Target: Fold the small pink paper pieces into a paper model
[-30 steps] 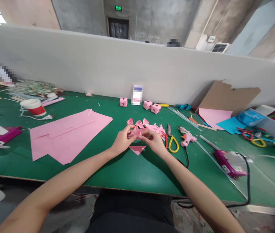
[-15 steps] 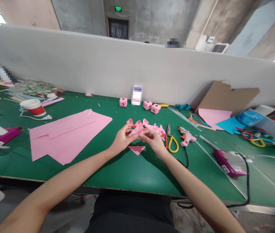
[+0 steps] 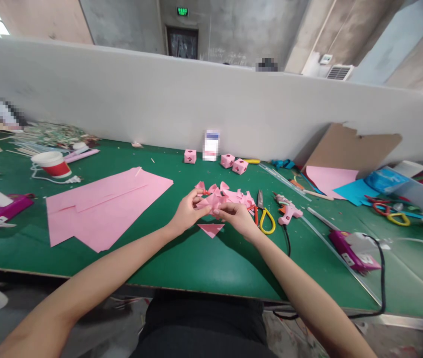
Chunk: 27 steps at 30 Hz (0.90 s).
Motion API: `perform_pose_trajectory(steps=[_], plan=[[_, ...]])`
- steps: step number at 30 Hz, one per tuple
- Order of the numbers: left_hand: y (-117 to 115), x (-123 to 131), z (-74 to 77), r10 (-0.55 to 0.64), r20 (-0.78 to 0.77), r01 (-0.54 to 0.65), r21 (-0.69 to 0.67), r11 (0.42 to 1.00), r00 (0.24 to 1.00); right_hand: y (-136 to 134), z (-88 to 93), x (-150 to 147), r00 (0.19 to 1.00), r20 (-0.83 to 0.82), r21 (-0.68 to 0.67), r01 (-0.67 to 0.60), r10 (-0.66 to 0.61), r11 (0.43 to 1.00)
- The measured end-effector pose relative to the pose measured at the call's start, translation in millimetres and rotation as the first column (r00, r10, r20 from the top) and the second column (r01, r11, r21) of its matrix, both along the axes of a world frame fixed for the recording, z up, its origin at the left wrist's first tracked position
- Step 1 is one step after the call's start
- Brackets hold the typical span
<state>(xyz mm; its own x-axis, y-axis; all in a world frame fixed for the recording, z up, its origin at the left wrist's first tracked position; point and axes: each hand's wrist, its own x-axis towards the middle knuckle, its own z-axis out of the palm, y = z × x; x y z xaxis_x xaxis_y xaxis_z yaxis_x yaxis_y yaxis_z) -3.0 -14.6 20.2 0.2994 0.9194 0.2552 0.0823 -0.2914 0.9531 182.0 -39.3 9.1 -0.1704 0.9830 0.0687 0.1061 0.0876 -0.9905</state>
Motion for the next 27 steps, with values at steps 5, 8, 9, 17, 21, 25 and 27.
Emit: perform_pose_trajectory(steps=[5, 8, 9, 17, 21, 25, 27], plan=[[2.7, 0.5, -6.2, -0.038, 0.058, 0.039, -0.011, 0.999, 0.998, 0.6, -0.7, -1.2, 0.998, 0.015, 0.021, 0.058, -0.058, 0.998], [4.2, 0.9, -9.5, -0.048, 0.082, 0.049, -0.008, 0.999, 0.995, 0.9, 0.2, -2.2, 0.996, -0.016, 0.02, 0.084, -0.084, 0.996], [4.6, 0.9, -10.3, -0.046, 0.085, 0.047, -0.004, 0.999, 0.995, 0.9, 0.4, -2.4, 0.996, -0.029, 0.017, 0.086, -0.085, 0.996], [3.1, 1.3, -8.2, -0.038, 0.114, 0.039, -0.006, 0.999, 0.993, -2.2, 2.6, -4.7, 0.995, -0.069, -0.007, 0.076, -0.077, 0.997], [2.8, 1.5, -7.8, -0.037, 0.123, 0.039, -0.013, 0.999, 0.992, -2.1, 2.4, -4.8, 0.994, -0.087, -0.01, 0.067, -0.068, 0.998], [4.4, 1.0, -9.7, -0.031, 0.107, 0.03, 0.004, 1.0, 0.994, -0.8, 1.1, -4.4, 0.994, -0.091, -0.018, 0.065, -0.066, 0.998], [5.1, 0.7, -10.4, -0.04, 0.1, 0.039, 0.008, 0.999, 0.994, -0.7, 1.3, -4.4, 0.993, -0.094, -0.027, 0.07, -0.072, 0.997]])
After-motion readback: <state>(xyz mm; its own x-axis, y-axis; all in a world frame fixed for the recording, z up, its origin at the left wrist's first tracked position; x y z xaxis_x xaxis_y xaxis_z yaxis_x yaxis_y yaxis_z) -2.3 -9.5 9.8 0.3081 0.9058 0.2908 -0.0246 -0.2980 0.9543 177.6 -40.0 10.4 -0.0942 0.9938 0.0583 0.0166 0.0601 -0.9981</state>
